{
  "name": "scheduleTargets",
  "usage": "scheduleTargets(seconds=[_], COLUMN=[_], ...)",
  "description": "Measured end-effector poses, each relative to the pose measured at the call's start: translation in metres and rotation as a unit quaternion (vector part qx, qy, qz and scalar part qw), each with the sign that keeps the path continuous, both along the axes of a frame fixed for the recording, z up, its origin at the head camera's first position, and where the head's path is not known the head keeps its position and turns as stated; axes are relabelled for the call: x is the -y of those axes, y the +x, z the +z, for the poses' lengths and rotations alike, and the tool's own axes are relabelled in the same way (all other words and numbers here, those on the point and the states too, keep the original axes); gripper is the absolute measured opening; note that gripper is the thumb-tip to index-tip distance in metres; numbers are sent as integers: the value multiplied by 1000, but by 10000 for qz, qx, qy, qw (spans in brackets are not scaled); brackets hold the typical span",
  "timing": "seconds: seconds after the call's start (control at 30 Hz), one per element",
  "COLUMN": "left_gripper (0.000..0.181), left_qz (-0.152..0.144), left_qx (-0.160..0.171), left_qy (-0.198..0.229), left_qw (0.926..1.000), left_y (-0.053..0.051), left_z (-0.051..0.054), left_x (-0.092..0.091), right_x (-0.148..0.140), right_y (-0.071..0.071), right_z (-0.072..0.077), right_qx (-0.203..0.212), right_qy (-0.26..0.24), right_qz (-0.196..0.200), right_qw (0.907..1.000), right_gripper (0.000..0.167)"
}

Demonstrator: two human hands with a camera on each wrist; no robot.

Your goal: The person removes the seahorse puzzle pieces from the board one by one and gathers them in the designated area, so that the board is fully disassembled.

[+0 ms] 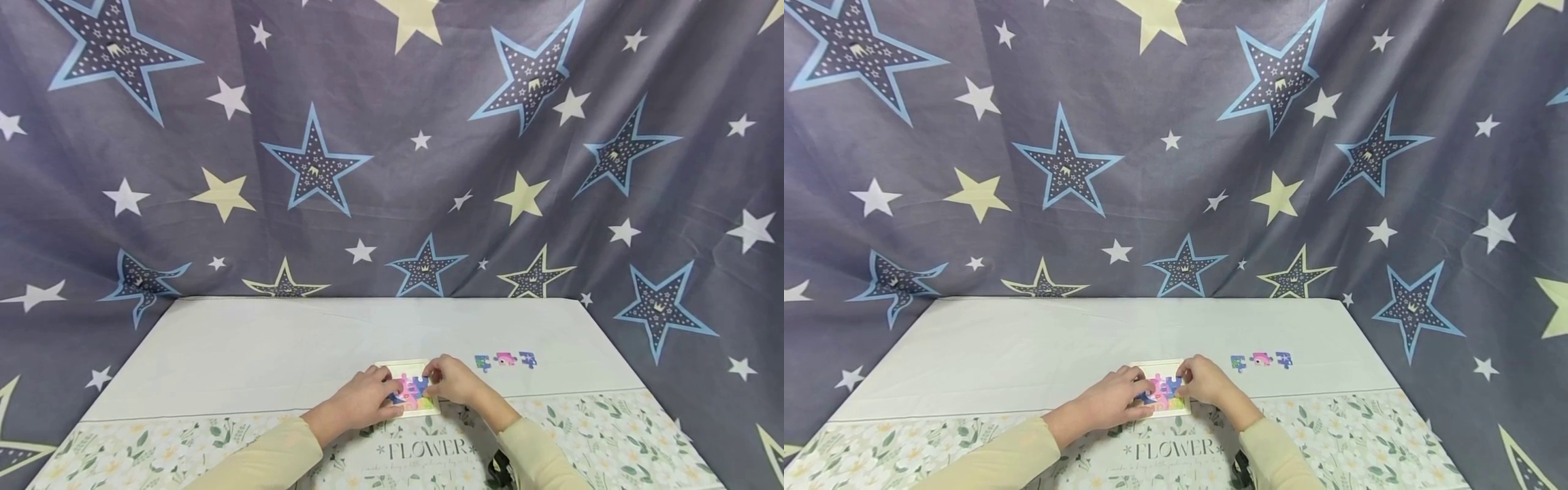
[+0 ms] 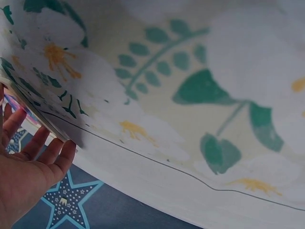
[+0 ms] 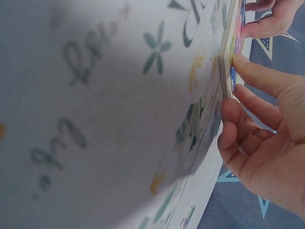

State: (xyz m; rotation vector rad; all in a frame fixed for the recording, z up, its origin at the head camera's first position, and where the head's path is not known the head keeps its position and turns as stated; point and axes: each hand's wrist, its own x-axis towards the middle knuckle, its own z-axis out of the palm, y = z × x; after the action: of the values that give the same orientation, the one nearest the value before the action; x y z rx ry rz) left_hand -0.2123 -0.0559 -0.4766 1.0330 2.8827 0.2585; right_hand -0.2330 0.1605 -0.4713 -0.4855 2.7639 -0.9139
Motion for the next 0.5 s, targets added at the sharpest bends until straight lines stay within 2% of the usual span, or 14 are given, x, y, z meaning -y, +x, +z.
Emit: scheduleTargets(seconds=[0.5], left_gripper=[46], left_qz=[-15], left_qx=[89], left_qy=[41], left_qw=[10000], left_y=[-2], left_z=[-2], left_x=[1], right_x=[1], right_y=[-1], right_z=[1], right_qx=[-8], right_qy=[9], right_qz=[23], right_qw=[10000], right_gripper=[24])
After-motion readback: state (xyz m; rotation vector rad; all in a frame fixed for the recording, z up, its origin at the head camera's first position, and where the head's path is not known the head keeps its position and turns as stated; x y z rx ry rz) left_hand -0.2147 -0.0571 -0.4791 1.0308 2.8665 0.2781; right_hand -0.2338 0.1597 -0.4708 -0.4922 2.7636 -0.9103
